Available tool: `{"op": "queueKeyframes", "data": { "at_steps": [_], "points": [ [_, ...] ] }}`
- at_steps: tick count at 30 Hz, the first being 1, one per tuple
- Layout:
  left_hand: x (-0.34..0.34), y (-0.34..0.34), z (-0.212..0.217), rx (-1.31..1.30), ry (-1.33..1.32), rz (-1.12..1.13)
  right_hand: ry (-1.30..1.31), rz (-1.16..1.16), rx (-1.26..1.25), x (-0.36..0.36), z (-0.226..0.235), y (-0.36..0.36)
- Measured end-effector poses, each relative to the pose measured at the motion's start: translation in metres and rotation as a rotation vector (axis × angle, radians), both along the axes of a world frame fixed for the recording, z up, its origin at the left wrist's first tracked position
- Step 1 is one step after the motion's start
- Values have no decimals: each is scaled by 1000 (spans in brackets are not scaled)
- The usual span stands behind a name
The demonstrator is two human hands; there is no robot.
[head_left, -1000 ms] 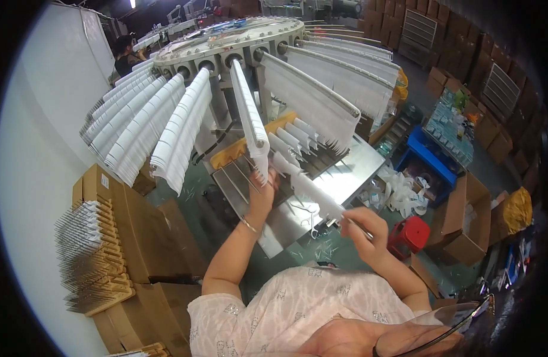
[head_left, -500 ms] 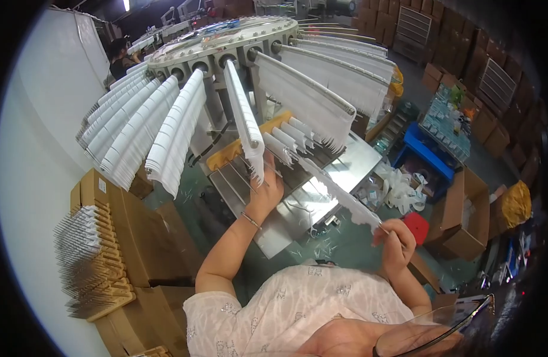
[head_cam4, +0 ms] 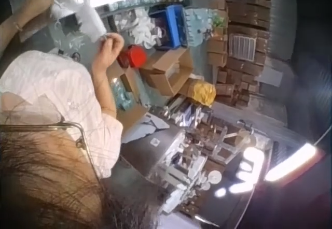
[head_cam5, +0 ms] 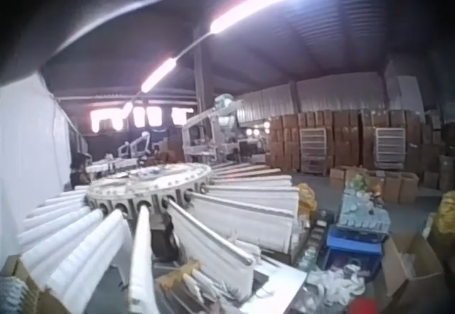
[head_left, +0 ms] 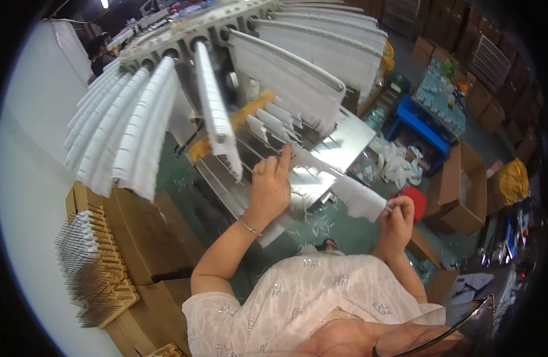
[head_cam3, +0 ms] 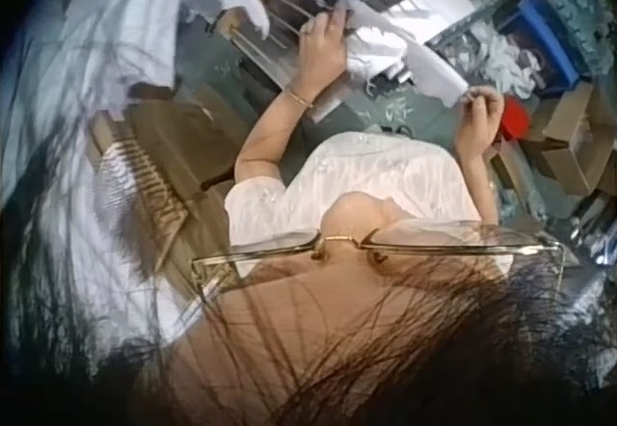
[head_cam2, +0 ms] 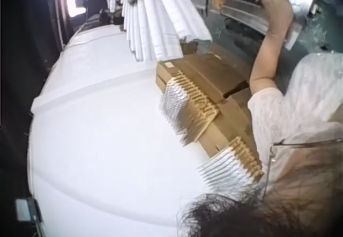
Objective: Unloading manufactured plastic components from a rotating assembly machine and placing them into boxes.
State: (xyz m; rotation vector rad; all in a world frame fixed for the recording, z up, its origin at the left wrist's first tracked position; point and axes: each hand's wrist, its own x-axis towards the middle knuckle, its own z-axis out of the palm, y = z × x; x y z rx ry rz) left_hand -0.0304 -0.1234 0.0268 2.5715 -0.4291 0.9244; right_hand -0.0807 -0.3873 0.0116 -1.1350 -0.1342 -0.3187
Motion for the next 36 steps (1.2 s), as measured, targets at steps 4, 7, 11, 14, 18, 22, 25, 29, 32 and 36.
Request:
{"op": "queueKeyframes", "data": {
  "at_steps": [4,7,11,14,18,22,25,29,32,36],
  "points": [
    [-29,6,-1,-107,-42,-217,209,57,393,9,-34,-51],
    [-38,5,-12,-35,326,-263,264,80,426,15,-54,-76],
    [-46,-34,-27,189,389,-9,277,106,440,33,-66,-93],
    [-49,-50,-35,389,360,102,263,175,397,51,-63,-103],
    [-51,-51,-55,327,260,161,270,305,350,74,-60,-123],
    [-58,-51,-56,376,263,177,296,349,352,98,-60,-143],
    [-59,-43,-65,252,202,144,313,406,360,113,-60,-156],
    [-53,-64,-55,-312,99,249,306,411,349,127,-64,-182],
    [-50,-95,-46,-1131,218,176,302,470,353,134,-64,-186],
    [-37,-128,-37,-1468,145,-87,338,470,300,133,-57,-184]
  ]
}}
